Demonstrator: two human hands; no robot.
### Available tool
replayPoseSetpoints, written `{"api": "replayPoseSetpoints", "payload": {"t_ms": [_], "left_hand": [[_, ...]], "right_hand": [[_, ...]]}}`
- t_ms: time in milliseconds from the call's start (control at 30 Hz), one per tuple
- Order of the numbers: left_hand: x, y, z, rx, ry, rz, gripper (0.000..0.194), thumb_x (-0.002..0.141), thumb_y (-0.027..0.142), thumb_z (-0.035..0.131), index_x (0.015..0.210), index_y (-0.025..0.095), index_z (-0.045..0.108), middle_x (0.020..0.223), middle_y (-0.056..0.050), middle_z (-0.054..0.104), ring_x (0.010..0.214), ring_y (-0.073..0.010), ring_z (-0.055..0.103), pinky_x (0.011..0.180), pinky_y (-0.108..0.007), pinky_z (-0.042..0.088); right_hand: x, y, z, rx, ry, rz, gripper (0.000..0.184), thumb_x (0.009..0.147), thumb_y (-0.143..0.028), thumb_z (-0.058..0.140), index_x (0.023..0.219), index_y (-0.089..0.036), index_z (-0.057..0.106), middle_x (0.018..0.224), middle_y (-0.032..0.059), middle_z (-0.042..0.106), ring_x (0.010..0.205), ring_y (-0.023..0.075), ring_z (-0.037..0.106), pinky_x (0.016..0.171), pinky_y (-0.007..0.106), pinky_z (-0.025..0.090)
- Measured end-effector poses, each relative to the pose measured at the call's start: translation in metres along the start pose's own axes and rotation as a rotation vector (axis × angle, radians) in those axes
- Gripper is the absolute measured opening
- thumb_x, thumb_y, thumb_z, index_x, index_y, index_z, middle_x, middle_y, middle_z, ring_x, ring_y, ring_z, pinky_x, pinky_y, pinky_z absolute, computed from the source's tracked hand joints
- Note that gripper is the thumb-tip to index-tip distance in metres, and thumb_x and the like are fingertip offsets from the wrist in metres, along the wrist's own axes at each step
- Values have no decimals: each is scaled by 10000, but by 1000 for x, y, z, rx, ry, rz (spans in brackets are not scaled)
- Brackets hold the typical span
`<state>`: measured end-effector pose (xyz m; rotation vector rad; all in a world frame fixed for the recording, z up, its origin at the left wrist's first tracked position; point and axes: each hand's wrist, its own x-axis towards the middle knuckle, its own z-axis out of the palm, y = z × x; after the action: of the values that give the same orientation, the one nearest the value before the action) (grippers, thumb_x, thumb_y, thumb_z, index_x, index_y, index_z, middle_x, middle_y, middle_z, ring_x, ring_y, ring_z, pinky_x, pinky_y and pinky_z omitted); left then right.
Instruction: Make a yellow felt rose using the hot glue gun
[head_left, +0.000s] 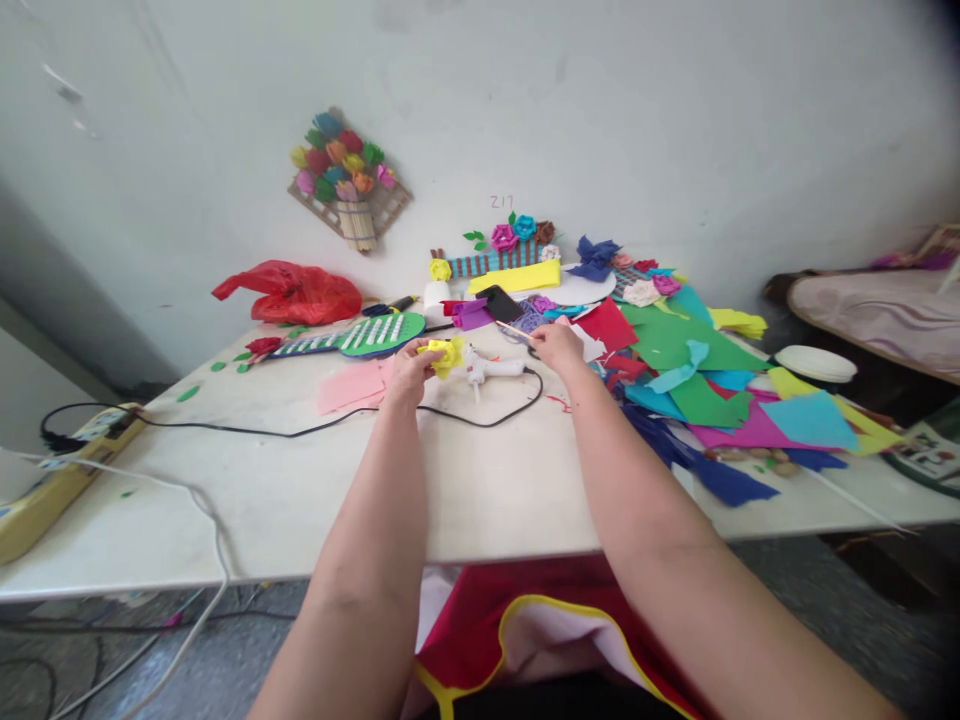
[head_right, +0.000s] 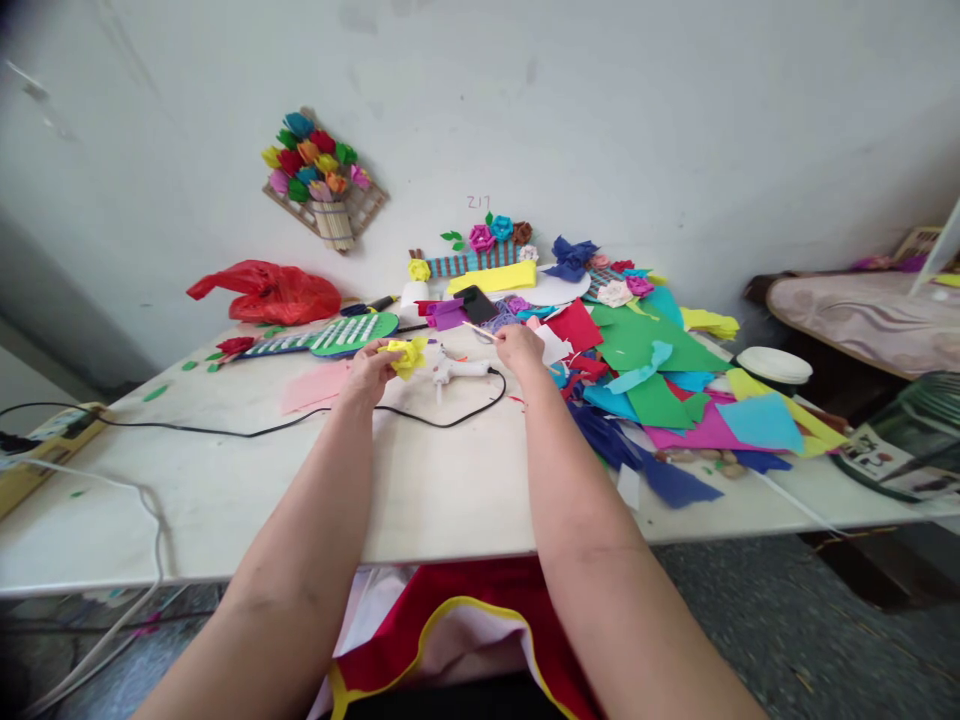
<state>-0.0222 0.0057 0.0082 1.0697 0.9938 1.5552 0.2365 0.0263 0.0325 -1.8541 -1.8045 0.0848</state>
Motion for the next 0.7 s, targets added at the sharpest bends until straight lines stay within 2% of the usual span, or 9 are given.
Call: {"api": "replayPoseSetpoints", "payload": {"t_ms": [133,333,433,567,700], "left_hand": [[-1,0,1,-6,0,26,411,408,253,784,781,164,637,708,-3,668,634,-144,618,595,-257,491],[-3,2,3,0,-30,52,399,421,265,795,776,164,642,722,-11,673,656,-152,629,635,-275,509],[-2,0,2,18,-34,70,390,440,268,794,788,167,651,745,-16,681,682,-159,639,656,-280,512],[0,-2,0,27,-3,97,399,448,277,793,806,169,654,754,-19,683,690,-163,639,654,-277,508],[1,-1,0,17,59,107,420,421,271,788,801,169,643,741,-12,674,680,-160,631,636,-269,498]], "right_hand": [[0,2,3,-142,-64,178,340,886,-221,502,1102,-209,765,1123,129,742,1006,250,694,772,316,501],[-2,6,14,-206,-170,218,347,869,-187,532,1137,-198,753,1186,151,725,1107,265,678,879,340,509],[-5,4,15,-226,-128,149,360,890,-216,514,1168,-195,742,1198,149,720,1161,276,646,950,365,483],[-8,-8,11,-181,-26,-38,415,909,-230,469,1252,-208,702,1261,126,697,1210,271,611,1014,372,448],[-14,-29,7,-143,-173,-172,463,869,-192,486,1289,-225,679,1284,92,692,1189,252,623,1011,337,442]]}}
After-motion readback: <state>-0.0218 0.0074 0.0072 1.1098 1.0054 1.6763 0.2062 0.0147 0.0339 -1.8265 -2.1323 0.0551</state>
